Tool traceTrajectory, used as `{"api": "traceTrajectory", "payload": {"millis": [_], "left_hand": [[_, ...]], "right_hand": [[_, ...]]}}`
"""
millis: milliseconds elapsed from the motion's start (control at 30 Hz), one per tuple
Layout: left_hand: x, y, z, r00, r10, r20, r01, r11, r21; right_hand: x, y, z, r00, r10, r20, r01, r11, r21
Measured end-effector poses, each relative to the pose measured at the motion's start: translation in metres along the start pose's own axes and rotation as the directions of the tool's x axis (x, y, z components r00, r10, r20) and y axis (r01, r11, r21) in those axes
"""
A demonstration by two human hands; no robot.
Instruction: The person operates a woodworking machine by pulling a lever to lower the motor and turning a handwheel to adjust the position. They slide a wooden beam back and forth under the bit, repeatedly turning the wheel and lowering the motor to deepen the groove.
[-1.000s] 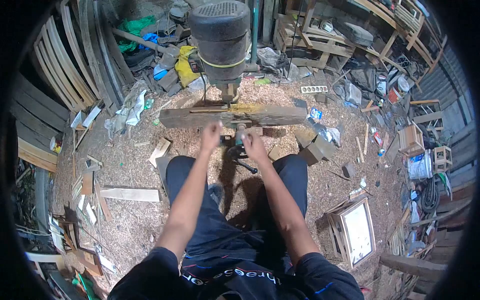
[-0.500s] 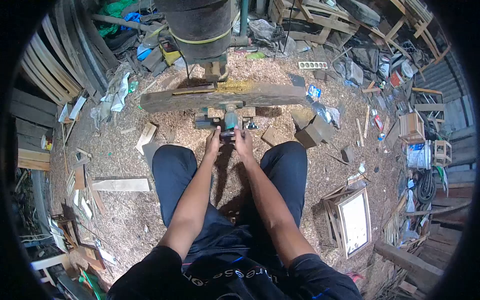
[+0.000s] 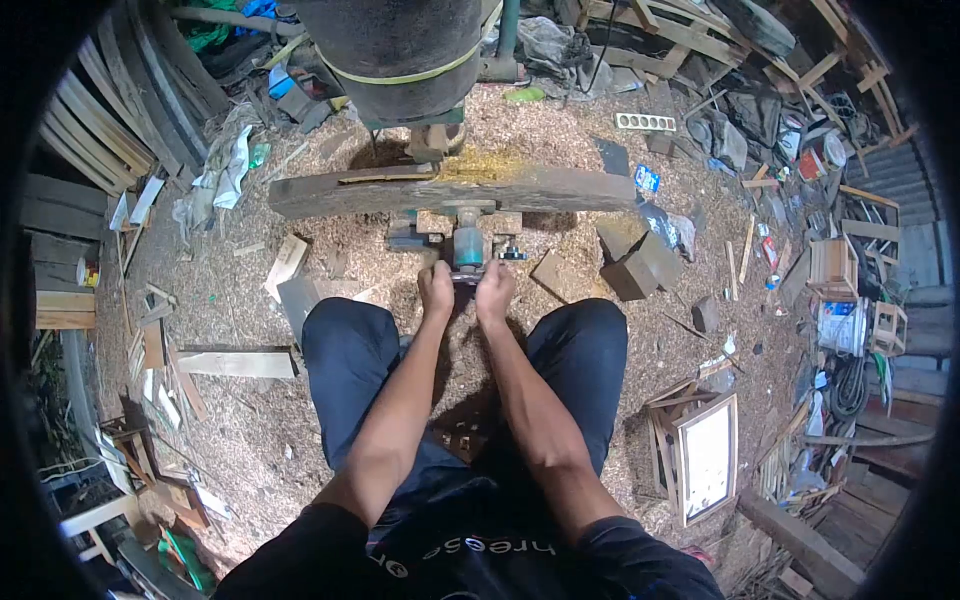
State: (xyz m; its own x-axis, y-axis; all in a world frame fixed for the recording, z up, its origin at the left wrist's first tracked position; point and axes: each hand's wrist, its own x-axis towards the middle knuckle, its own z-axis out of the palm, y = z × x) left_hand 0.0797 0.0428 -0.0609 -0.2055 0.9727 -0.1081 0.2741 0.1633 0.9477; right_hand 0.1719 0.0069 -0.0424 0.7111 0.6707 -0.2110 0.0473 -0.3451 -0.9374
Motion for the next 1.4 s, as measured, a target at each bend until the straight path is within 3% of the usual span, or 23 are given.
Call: {"api": "traceTrajectory", "payload": {"millis": [67, 100, 133, 233, 433, 533, 600, 667, 767, 800, 867, 900, 1000, 1033, 1067, 1133, 1167, 1233, 1267, 1300, 1333, 1367, 1400], "left_hand": [[0.002, -0.023, 0.006, 0.969, -0.237, 0.076, 0.249, 0.928, -0.277], [-0.003, -0.015, -0.002, 0.938, -0.324, 0.124, 0.347, 0.885, -0.311], [0.001, -0.031, -0.003, 0.925, -0.299, 0.235, 0.367, 0.863, -0.348], [0.003, -0.041, 0.009, 0.915, -0.332, 0.228, 0.403, 0.729, -0.553], [-0.003, 0.0, 0.003, 0.948, -0.317, 0.031, 0.317, 0.926, -0.205], [0.0, -0.002, -0.003, 0.962, -0.271, 0.037, 0.273, 0.958, -0.087], [0.004, -0.003, -0.003, 0.983, -0.179, 0.049, 0.18, 0.984, -0.02], [0.006, -0.001, -0.002, 0.99, -0.092, 0.112, 0.081, 0.992, 0.093], [-0.011, 0.061, -0.008, 0.986, 0.093, 0.139, -0.133, 0.938, 0.319], [-0.013, 0.083, -0.009, 0.97, -0.022, 0.242, -0.11, 0.848, 0.518], [-0.029, 0.111, -0.008, 0.931, 0.087, 0.354, -0.284, 0.782, 0.554], [-0.027, 0.09, -0.002, 0.923, 0.215, 0.319, -0.355, 0.793, 0.495], [-0.009, 0.045, -0.007, 0.931, 0.366, 0.0, -0.353, 0.899, 0.259], [-0.004, 0.04, -0.017, 0.997, 0.032, 0.076, -0.044, 0.985, 0.165], [0.005, 0.013, -0.011, 0.968, -0.24, 0.071, 0.231, 0.966, 0.118], [0.0, 0.004, -0.005, 0.913, -0.36, 0.192, 0.385, 0.916, -0.112], [-0.003, 0.007, -0.006, 0.912, -0.34, 0.232, 0.366, 0.927, -0.08], [-0.013, 0.053, -0.025, 0.907, -0.292, 0.304, 0.313, 0.949, -0.023], [-0.016, 0.086, -0.035, 0.897, -0.262, 0.355, 0.344, 0.919, -0.191], [-0.025, 0.12, -0.05, 0.884, -0.235, 0.404, 0.384, 0.858, -0.341], [-0.028, 0.138, -0.058, 0.873, -0.195, 0.446, 0.418, 0.772, -0.479], [-0.011, 0.109, -0.062, 0.92, -0.141, 0.366, 0.293, 0.867, -0.403], [0.002, 0.076, -0.063, 0.96, -0.093, 0.264, 0.135, 0.98, -0.148]], "right_hand": [[-0.003, -0.021, 0.004, 0.993, -0.088, -0.079, 0.067, 0.969, -0.24], [-0.002, -0.01, 0.004, 0.981, -0.184, -0.064, 0.17, 0.968, -0.184], [-0.001, -0.005, 0.006, 0.983, -0.175, -0.062, 0.159, 0.965, -0.211], [0.001, -0.02, 0.004, 0.995, -0.095, -0.003, 0.092, 0.974, -0.208], [0.002, -0.015, -0.011, 0.976, 0.183, 0.114, -0.206, 0.948, 0.243], [-0.004, -0.016, 0.001, 0.988, -0.143, -0.058, 0.149, 0.98, 0.133], [-0.011, -0.024, 0.002, 0.846, -0.531, -0.051, 0.522, 0.844, -0.121], [-0.003, 0.001, 0.005, 0.856, -0.513, -0.073, 0.507, 0.858, -0.086], [0.009, 0.033, 0.005, 0.994, -0.065, 0.092, 0.024, 0.917, 0.397], [0.036, 0.096, 0.023, 0.961, 0.155, 0.229, -0.249, 0.842, 0.478], [0.022, 0.062, 0.018, 0.848, 0.314, 0.427, -0.53, 0.474, 0.703], [0.02, 0.063, 0.01, 0.806, 0.357, 0.473, -0.592, 0.458, 0.663], [0.017, 0.044, -0.016, 0.938, 0.328, 0.111, -0.346, 0.89, 0.296], [0.026, 0.07, 0.002, 0.966, 0.218, -0.137, -0.152, 0.913, 0.378], [0.008, 0.02, -0.002, 0.969, -0.075, -0.233, 0.131, 0.964, 0.232], [-0.007, -0.005, 0.005, 0.941, -0.33, -0.077, 0.339, 0.911, 0.234], [-0.018, -0.012, -0.004, 0.957, -0.287, 0.037, 0.285, 0.957, 0.048], [0.028, 0.098, 0.021, 0.997, -0.063, -0.048, 0.07, 0.982, 0.176], [0.051, 0.152, 0.034, 0.995, 0.051, -0.089, -0.027, 0.967, 0.254], [0.058, 0.173, 0.007, 0.99, 0.133, 0.046, -0.133, 0.991, -0.008], [0.023, 0.083, -0.005, 0.802, 0.515, -0.304, -0.551, 0.833, -0.042], [0.004, 0.035, -0.017, 0.872, 0.465, -0.154, -0.45, 0.885, 0.122], [-0.008, 0.017, -0.018, 0.963, 0.234, -0.135, -0.218, 0.968, 0.123]]}}
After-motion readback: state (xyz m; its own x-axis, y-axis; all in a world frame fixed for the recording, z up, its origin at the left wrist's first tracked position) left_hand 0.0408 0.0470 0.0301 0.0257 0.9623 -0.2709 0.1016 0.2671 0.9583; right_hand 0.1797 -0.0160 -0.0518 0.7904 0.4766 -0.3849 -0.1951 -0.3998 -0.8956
